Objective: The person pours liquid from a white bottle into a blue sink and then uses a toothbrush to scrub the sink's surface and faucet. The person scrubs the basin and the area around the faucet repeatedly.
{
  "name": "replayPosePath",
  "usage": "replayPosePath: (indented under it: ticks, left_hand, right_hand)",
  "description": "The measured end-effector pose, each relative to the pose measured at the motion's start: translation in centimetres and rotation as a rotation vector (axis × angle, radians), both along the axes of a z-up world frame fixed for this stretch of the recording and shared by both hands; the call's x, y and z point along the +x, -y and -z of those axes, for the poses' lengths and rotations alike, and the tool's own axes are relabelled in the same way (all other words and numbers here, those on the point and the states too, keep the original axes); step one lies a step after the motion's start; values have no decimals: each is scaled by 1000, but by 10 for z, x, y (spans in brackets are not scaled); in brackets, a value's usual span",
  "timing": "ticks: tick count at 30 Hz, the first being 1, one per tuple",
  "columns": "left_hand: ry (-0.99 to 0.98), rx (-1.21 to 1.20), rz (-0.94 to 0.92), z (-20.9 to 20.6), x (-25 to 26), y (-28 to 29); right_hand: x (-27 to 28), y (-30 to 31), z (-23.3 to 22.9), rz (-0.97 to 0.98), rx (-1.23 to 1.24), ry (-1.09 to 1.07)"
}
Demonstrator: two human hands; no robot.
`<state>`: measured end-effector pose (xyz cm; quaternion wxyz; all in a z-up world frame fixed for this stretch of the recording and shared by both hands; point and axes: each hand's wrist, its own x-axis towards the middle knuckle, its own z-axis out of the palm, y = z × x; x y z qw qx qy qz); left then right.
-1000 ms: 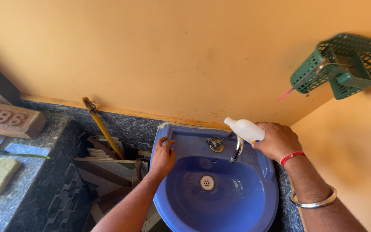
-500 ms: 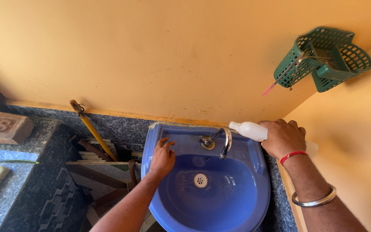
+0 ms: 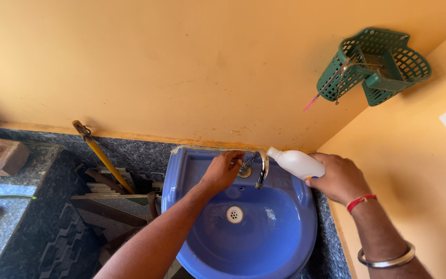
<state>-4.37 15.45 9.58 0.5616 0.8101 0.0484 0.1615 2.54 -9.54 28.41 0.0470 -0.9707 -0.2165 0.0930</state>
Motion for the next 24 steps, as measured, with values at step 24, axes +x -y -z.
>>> replayPosePath:
  ticks: [24]
  left_hand:
    - [-393, 208, -193, 87, -87, -58]
  right_hand:
    - [-74, -86, 86, -415, -141, 41]
